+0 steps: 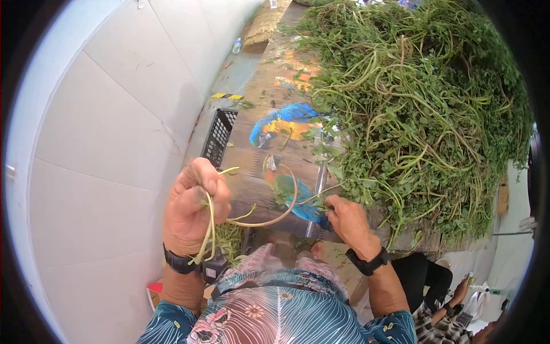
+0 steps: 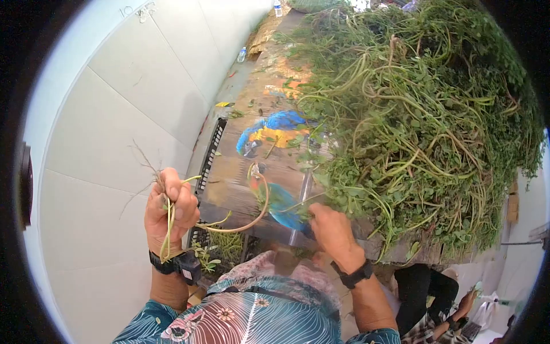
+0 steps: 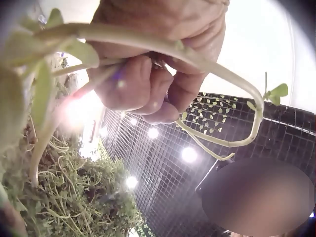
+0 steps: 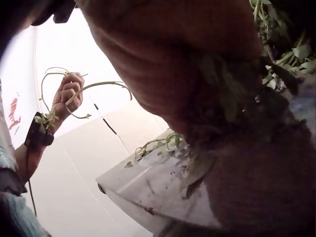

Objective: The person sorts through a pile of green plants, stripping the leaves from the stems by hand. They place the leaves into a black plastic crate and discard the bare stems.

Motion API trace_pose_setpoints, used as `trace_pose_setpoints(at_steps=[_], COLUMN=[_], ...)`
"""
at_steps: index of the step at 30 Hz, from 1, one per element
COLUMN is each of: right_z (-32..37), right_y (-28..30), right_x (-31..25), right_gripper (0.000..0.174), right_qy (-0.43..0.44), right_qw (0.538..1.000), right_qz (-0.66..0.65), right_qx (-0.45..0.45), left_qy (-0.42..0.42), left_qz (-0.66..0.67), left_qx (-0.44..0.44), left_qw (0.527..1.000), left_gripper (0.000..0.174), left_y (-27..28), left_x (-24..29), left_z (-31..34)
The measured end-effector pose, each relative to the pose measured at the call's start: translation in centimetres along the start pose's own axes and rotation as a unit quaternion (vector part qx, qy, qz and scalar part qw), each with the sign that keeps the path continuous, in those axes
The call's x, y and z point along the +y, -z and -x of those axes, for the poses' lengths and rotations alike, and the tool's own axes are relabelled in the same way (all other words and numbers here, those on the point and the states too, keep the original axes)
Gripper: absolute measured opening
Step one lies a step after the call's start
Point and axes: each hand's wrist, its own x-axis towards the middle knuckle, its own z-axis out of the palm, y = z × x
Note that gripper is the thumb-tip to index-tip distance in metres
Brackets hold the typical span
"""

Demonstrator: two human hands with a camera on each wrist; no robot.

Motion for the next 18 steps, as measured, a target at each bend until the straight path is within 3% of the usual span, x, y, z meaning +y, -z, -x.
trace_pose_setpoints(at_steps=[3,6,8,10,11,14,18], right_z=[-0.7,-1.7,-3.0,-4.7,-5.8,-10.1,-16.1], right_y=[0.3,1.0,2.0,2.4,2.9,3.2,1.1], right_x=[-0.1,-0.5,-1.9,-3.2,-4.5,-8.1,-12.3], right_gripper=[0.018,0.018,0.02,0.022,0.014,0.015,0.02], right_qy=[-0.003,-0.066,-0.103,-0.143,-0.123,-0.099,-0.045], right_qw=[0.999,0.993,0.972,0.922,0.916,0.912,0.943], right_qz=[0.019,-0.076,-0.208,-0.357,-0.38,-0.398,-0.331], right_qx=[-0.032,-0.063,-0.049,-0.04,-0.025,-0.018,-0.018], left_qy=[0.004,0.011,0.0,-0.011,-0.017,-0.01,-0.022], left_qz=[-0.007,-0.004,0.0,0.016,0.019,0.024,0.044], left_qx=[0.029,0.05,0.06,0.066,0.088,0.126,0.137], left_qw=[1.0,0.999,0.998,0.998,0.996,0.992,0.989], left_gripper=[0.011,0.008,0.009,0.01,0.009,0.01,0.016], left_y=[-0.1,-0.1,0.4,0.7,0.7,1.0,2.5], left_x=[0.5,1.4,2.1,2.9,3.3,4.5,5.2], left_z=[0.3,0.9,1.5,2.1,2.6,4.1,6.6])
